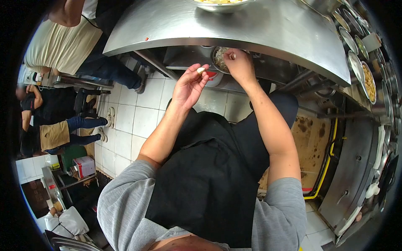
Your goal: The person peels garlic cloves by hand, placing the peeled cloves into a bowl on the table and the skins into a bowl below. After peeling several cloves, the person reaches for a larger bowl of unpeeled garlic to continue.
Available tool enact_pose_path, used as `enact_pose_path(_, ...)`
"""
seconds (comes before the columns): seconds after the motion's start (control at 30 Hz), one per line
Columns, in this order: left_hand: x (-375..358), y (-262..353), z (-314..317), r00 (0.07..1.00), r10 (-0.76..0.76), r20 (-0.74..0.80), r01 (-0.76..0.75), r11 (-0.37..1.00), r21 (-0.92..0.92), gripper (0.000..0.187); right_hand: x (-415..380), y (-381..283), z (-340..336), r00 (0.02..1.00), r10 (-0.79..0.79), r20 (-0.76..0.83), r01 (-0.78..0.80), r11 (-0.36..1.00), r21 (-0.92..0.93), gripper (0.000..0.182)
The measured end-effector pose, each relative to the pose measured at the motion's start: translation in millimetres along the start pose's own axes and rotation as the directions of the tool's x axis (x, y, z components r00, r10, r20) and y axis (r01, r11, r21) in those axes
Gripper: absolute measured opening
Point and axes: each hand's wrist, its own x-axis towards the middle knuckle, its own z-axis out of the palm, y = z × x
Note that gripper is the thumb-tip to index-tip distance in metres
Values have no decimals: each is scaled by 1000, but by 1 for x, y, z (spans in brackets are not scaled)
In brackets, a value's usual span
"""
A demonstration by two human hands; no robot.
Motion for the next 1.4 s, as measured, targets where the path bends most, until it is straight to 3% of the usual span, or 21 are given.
enact_pose_path(0.03, 1, -1, 0, 1000, -7, -2, 7, 1000, 4, 18, 10, 10, 2, 1000, 3, -4, -3, 1000, -1, 24)
enact_pose_path(0.1, 3, -3, 2, 1000, -16, -1, 16, 1000, 9, 19, 25, 34, 10, 947, -284, -150, 248, 943, -222, 22)
enact_pose_path(0.23, 5, -2, 6, 1000, -16, -15, 16, 999, 32, 18, 28, 42, 17, 965, -240, -108, 187, 914, -359, 21)
enact_pose_path(0.33, 8, -2, 2, 1000, 16, 6, -16, 997, 69, 18, 10, 11, 5, 986, -161, -39, 144, 950, -275, 24)
enact_pose_path(0.4, 7, -2, -1, 998, 50, 29, -53, 993, 109, 18, -4, -14, -7, 956, 58, 286, -67, 998, 21, 27)
enact_pose_path(0.43, 6, -3, -2, 995, 92, 43, -99, 973, 210, 19, -10, -16, -6, 955, 57, 290, -66, 998, 19, 27)
enact_pose_path(0.5, 6, -6, -3, 990, 131, 60, -144, 940, 309, 21, -21, -19, -5, 893, 51, 447, -201, 934, 294, 30)
enact_pose_path(0.57, 8, -11, -5, 969, 226, 97, -246, 857, 453, 21, -24, -23, -4, 883, 52, 467, -229, 915, 332, 27)
enact_pose_path(0.63, 7, -13, -2, 960, 244, 138, -279, 791, 545, 23, -25, -16, 0, 830, 67, 554, -378, 797, 471, 25)
enact_pose_path(0.67, 6, -13, -1, 949, 259, 178, -313, 715, 625, 24, -26, -14, 1, 831, 66, 552, -376, 798, 471, 25)
enact_pose_path(0.73, 3, -12, 4, 950, 257, 177, -310, 707, 635, 25, -28, -12, 3, 834, 28, 551, -393, 730, 558, 24)
enact_pose_path(0.9, 1, -5, 5, 948, 247, 201, -318, 694, 646, 29, -28, -20, -2, 830, 3, 557, -387, 722, 573, 20)
enact_pose_path(1.07, -2, -5, 3, 906, 293, 305, -413, 459, 786, 32, -28, -21, -5, 826, -9, 563, -359, 762, 539, 23)
enact_pose_path(1.1, -3, -4, 6, 906, 294, 305, -414, 459, 786, 32, -30, -24, -3, 864, -62, 500, -246, 814, 526, 22)
enact_pose_path(1.13, -5, -3, 9, 898, 306, 317, -416, 356, 837, 31, -31, -26, -1, 891, -121, 438, -131, 854, 503, 22)
enact_pose_path(1.17, -6, -2, 12, 890, 315, 330, -413, 248, 877, 30, -32, -28, -2, 891, -121, 438, -131, 855, 502, 22)
enact_pose_path(1.3, -6, -3, 12, 917, 317, 242, -352, 358, 865, 27, -33, -30, -2, 897, -74, 435, -162, 862, 481, 20)
enact_pose_path(1.37, -1, -6, 4, 937, 277, 214, -335, 534, 776, 26, -34, -32, -2, 902, -79, 424, -151, 863, 482, 20)
enact_pose_path(1.4, 0, -8, 1, 937, 277, 214, -335, 534, 776, 26, -34, -34, -3, 901, -77, 426, -150, 867, 474, 20)
